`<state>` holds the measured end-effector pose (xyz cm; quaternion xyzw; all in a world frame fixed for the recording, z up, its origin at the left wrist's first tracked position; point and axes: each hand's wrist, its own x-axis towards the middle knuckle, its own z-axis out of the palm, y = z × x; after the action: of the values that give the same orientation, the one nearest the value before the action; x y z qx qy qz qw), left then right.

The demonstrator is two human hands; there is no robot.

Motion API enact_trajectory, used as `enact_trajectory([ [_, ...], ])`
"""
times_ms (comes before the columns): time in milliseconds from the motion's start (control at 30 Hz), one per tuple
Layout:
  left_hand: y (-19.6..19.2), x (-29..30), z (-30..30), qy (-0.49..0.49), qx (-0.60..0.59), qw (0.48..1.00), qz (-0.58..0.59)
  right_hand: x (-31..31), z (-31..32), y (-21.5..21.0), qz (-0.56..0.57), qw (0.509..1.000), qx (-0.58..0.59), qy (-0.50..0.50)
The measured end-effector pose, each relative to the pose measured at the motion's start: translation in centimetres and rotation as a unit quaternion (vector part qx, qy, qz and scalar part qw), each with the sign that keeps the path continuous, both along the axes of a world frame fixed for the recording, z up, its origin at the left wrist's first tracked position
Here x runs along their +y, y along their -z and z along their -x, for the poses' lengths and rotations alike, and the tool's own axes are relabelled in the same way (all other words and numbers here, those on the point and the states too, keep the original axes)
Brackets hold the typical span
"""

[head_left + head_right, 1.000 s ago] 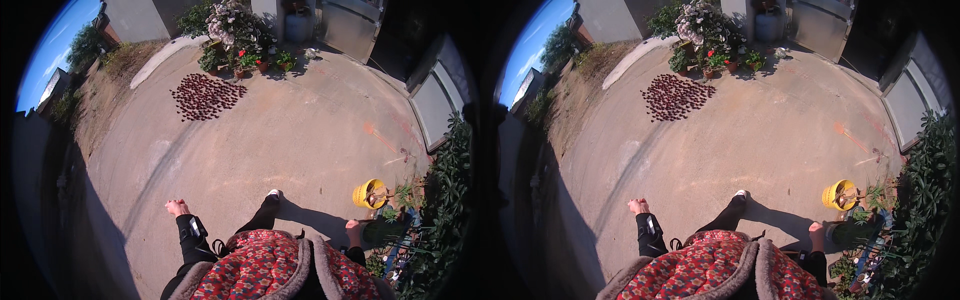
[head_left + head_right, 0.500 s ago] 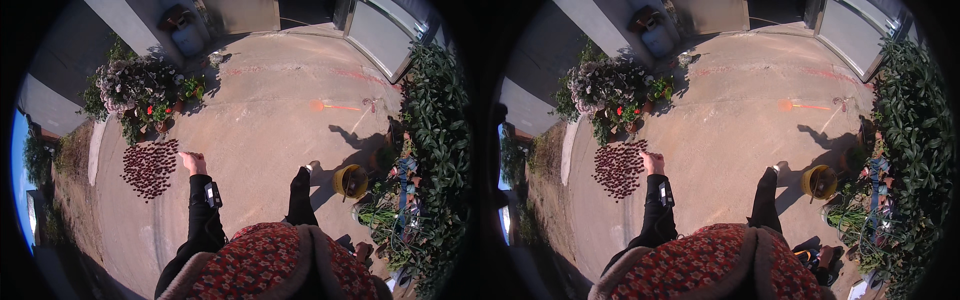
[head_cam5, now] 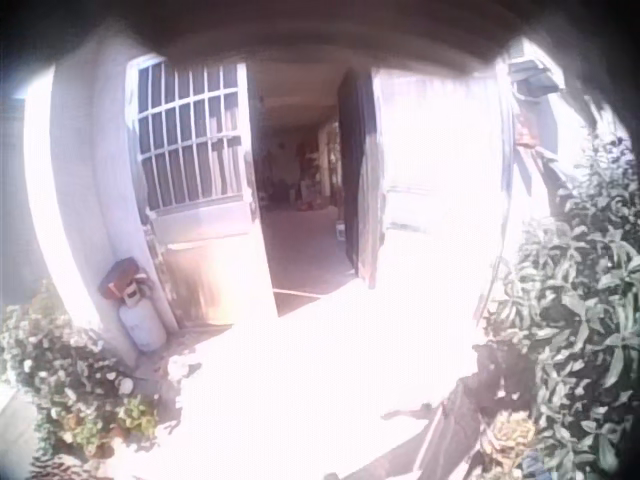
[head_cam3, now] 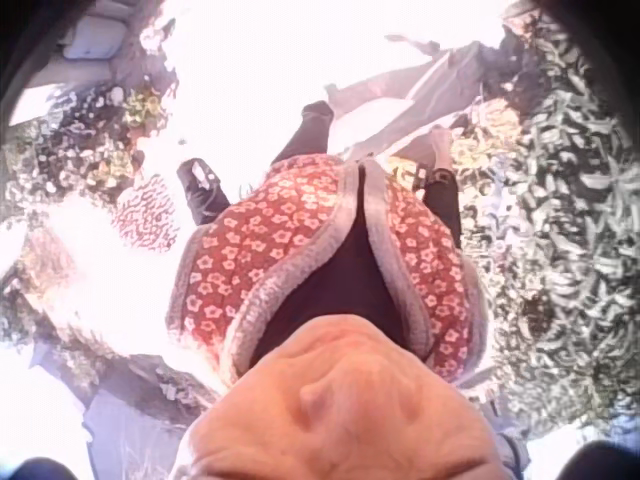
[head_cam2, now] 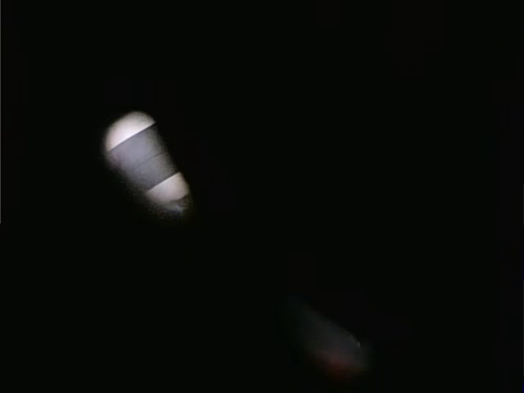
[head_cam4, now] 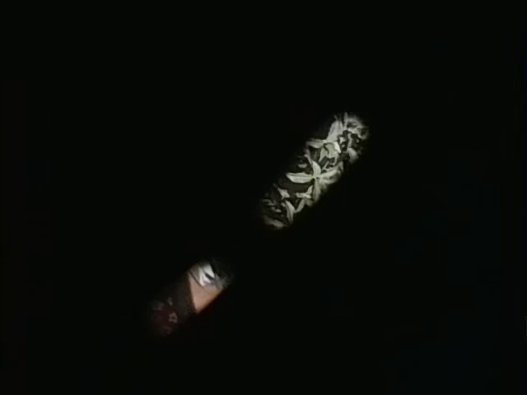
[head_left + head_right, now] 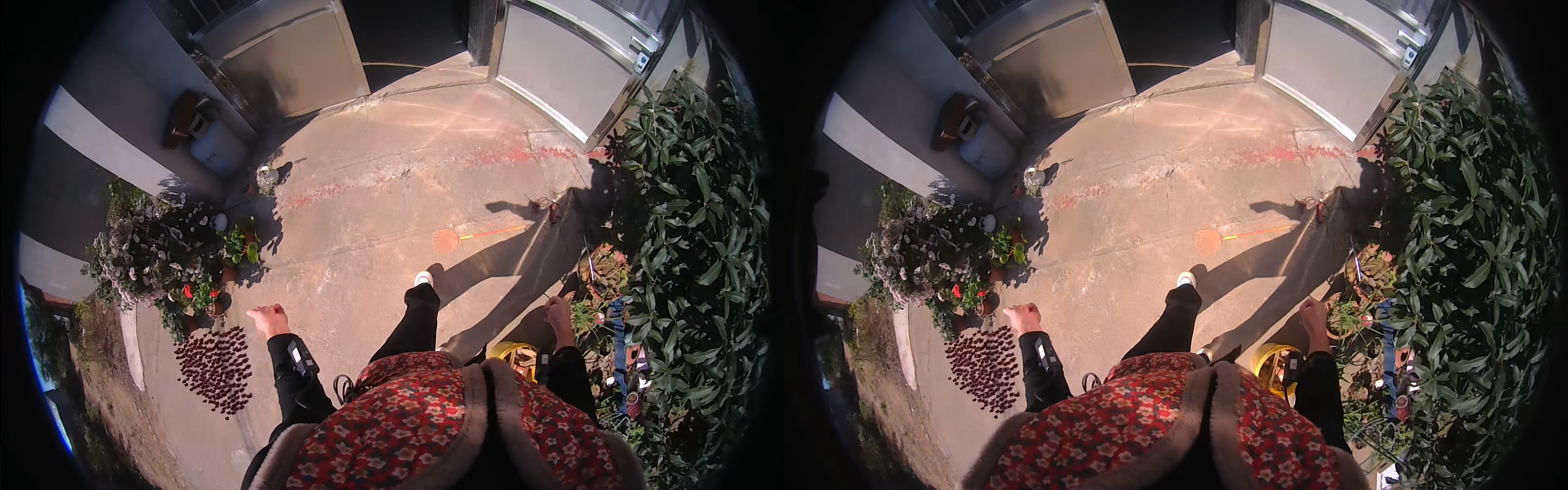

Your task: The person sweeps debris into a dustpan using a broom, then carries the dustpan outside and returns. Later, the person opens a washing machine, removes a pink shirt and a red garment, and hangs each on a hanger.

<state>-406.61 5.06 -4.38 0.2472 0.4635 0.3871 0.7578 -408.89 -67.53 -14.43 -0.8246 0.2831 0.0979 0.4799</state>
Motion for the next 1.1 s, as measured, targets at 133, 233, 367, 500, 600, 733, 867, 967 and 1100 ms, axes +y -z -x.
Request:
enact_trajectory([
  [133, 1.8, -2.0, -12.6, -0.043, 0.026, 0.999, 0.020, 0.3, -16.8, -0.1, 0.028, 0.990, -0.099, -0.101],
  [233, 2.7, -3.8, -24.5, -0.034, 0.050, 0.997, 0.041, -2.1, -26.6, -0.7, 0.090, 0.986, -0.098, -0.097],
  [367, 2.2, -7.7, -42.1, 0.039, 0.019, 0.996, 0.077, -7.2, -36.1, -3.1, 0.030, 0.995, 0.001, 0.098],
  [500, -0.2, -13.4, -60.2, 0.180, -0.060, 0.980, 0.067, -12.0, -45.5, -6.0, -0.067, 0.974, -0.093, 0.197],
  [600, -1.1, -18.9, -71.6, 0.245, -0.087, 0.963, 0.073, -16.0, -53.4, -8.4, -0.073, 0.958, -0.158, 0.229],
  [733, -0.4, -24.5, -83.3, 0.306, -0.115, 0.943, 0.067, -24.1, -68.0, -13.4, 0.081, 0.933, -0.230, 0.266],
  [867, -0.9, -25.9, -91.4, 0.252, -0.075, 0.964, 0.053, -36.1, -83.5, -22.1, 0.311, 0.868, -0.277, 0.269],
  [967, -3.8, -25.2, -95.1, 0.173, -0.012, 0.981, 0.089, -44.6, -92.2, -27.8, 0.453, 0.822, -0.183, 0.292],
  [1100, -6.6, -23.9, -97.9, 0.100, 0.019, 0.993, 0.062, -53.6, -99.2, -31.5, 0.600, 0.759, -0.078, 0.239],
])
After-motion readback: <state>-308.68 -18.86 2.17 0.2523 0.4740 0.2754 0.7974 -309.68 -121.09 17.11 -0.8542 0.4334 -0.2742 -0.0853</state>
